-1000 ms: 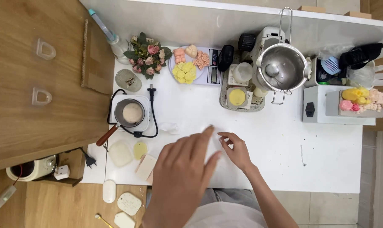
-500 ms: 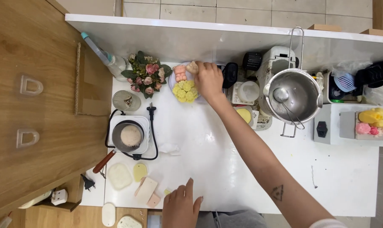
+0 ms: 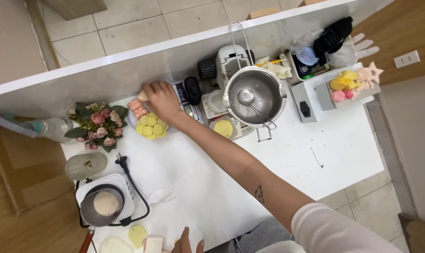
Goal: The person places small flower-shaped wax pieces onto a tray, picks up and repositions white oval wax bars on the table, stirs a pot of melting wax on a hot plate with a stick, and wipes the table surface with a tissue.
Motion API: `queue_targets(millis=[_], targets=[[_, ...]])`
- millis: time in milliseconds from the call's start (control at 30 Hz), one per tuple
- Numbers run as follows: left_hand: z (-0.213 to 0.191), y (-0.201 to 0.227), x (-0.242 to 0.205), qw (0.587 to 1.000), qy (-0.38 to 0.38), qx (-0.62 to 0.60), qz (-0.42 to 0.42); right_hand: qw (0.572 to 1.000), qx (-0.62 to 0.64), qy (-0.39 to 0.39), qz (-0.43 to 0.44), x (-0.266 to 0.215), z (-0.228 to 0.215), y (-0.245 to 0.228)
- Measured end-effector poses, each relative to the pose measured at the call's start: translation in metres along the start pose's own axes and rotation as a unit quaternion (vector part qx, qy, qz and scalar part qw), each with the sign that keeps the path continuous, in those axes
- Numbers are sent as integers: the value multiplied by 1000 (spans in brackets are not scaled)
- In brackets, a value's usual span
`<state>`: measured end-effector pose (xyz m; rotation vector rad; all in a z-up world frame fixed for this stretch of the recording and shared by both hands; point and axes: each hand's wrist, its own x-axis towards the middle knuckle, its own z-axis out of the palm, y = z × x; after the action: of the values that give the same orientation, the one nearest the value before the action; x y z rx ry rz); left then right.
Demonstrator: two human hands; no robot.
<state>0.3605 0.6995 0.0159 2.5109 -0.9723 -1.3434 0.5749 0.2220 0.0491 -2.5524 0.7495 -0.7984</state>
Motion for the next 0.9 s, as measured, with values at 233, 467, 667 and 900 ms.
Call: queue_targets(millis=[233,467,667,900], targets=[[-42,39,5,997,45,9,58,980,200,-8,21,-73,-164,-52],[-84,117,-17,974,-43,207,79,853,384,-169,311,-269,-301,-31],[-88,178,-54,945,-112,302,55,824,266,-51,498,-382,-396,41],[-60,233,-67,932,-161,318,66,875,166,143,431,-375,-503,189]])
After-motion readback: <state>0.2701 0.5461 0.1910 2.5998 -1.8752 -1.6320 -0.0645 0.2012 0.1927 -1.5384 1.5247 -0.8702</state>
